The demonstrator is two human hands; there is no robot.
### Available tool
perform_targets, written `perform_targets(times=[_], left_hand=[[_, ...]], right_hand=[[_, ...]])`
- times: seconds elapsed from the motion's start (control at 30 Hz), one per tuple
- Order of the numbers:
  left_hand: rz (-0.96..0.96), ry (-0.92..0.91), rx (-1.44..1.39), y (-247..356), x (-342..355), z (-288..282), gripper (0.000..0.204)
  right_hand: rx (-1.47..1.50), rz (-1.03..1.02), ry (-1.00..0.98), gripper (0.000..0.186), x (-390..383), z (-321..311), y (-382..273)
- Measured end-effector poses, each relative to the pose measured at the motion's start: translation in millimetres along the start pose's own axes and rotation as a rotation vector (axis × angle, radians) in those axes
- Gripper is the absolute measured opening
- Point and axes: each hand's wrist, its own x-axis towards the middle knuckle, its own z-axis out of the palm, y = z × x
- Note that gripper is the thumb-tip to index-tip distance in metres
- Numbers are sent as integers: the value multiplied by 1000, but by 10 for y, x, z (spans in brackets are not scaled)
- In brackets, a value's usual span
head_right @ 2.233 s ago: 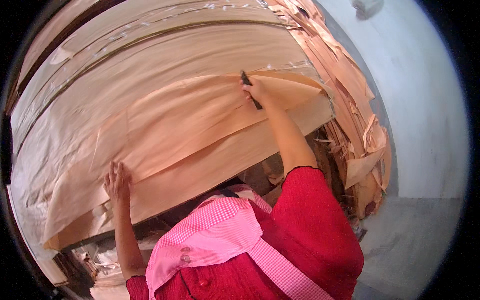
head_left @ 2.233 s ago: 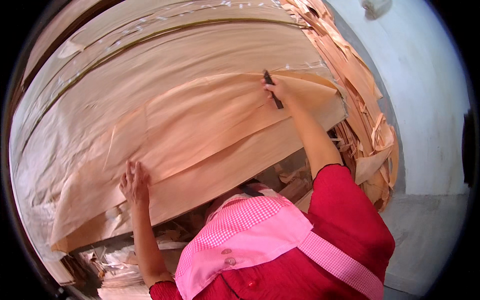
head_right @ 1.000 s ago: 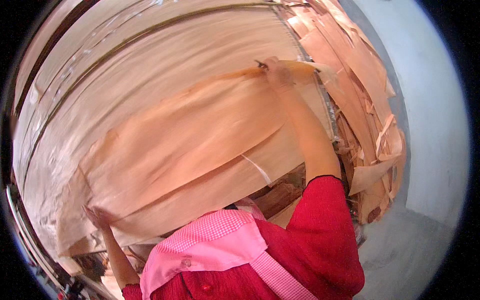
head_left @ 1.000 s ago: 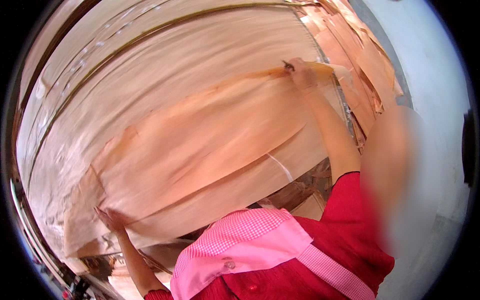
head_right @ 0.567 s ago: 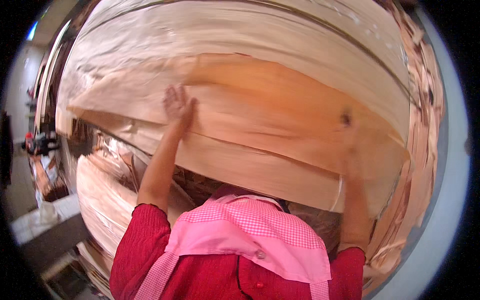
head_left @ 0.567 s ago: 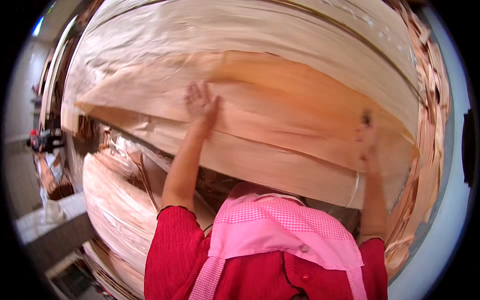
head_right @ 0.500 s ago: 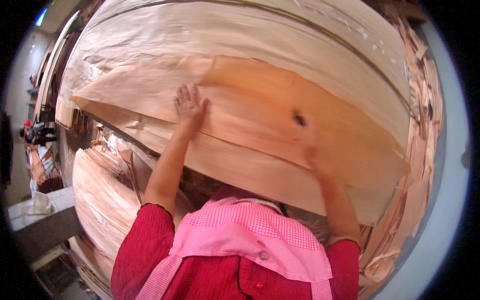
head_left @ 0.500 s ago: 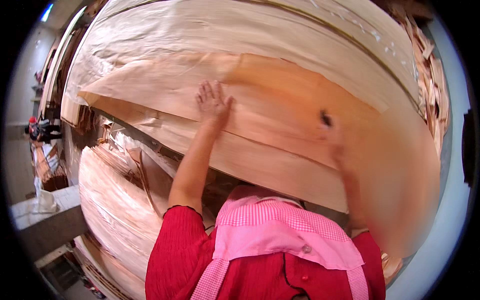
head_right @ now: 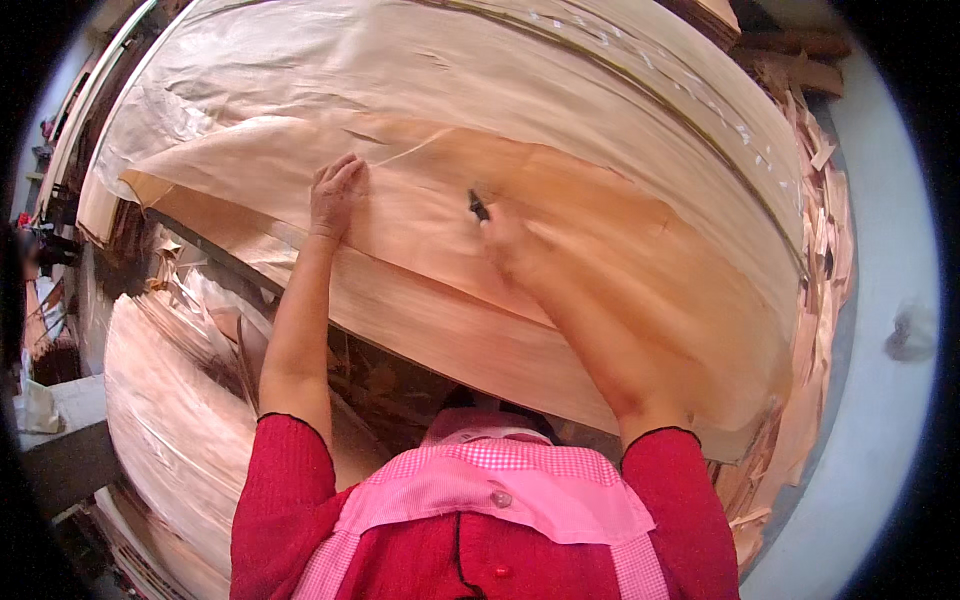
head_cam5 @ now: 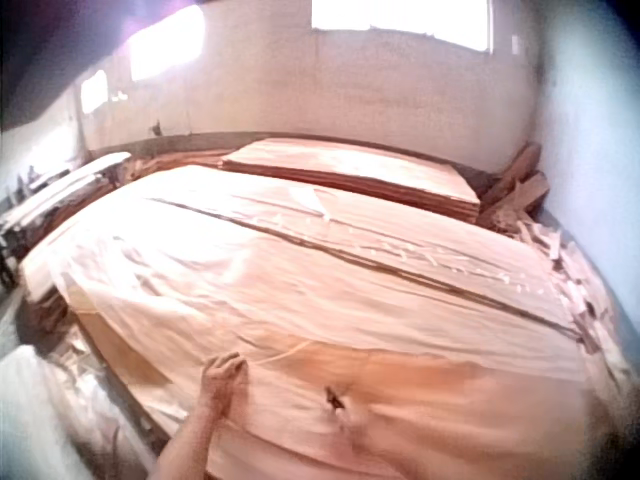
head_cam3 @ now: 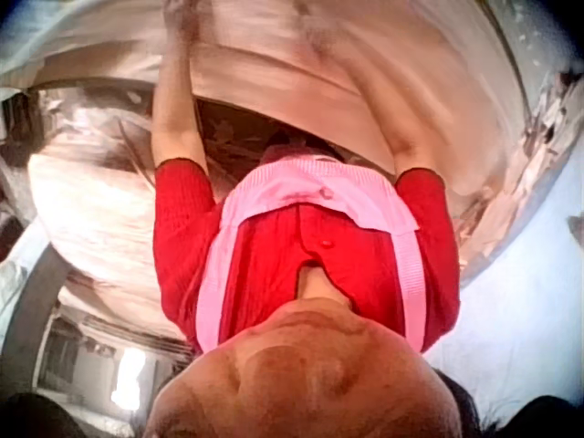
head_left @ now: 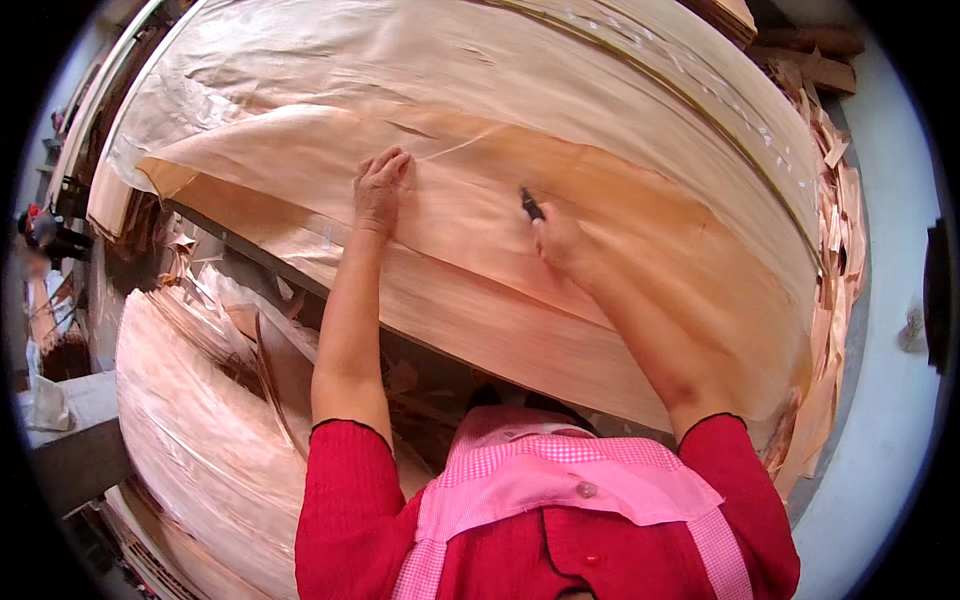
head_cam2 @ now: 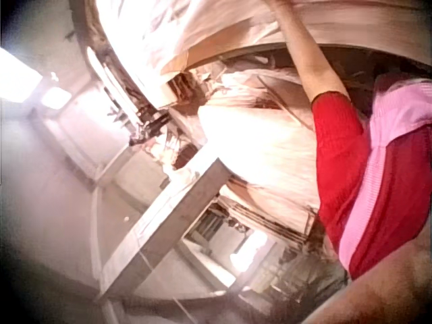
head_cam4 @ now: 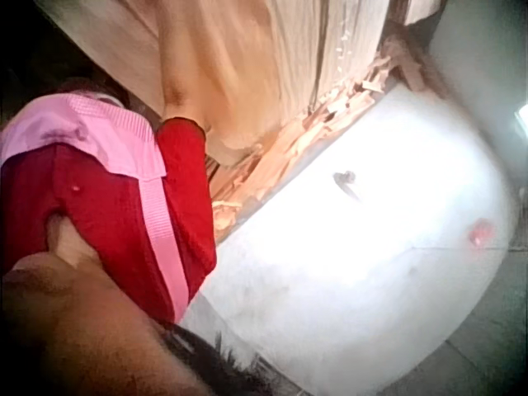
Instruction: The person applies pieces of tape to seams on a large sheet of wood veneer, then flips the veneer over and applies water from a bottle to the wood surface.
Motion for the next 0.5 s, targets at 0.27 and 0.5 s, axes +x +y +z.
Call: perform_targets(times=[0.27, 0.5], left_hand=[[67, -88, 136, 64, 23, -54, 26], [97, -150, 351, 83, -13, -85, 39]], right_hand=[[-739, -195, 137, 39, 474, 1289, -702], [-829, -194, 2, 41, 27, 1136, -396]])
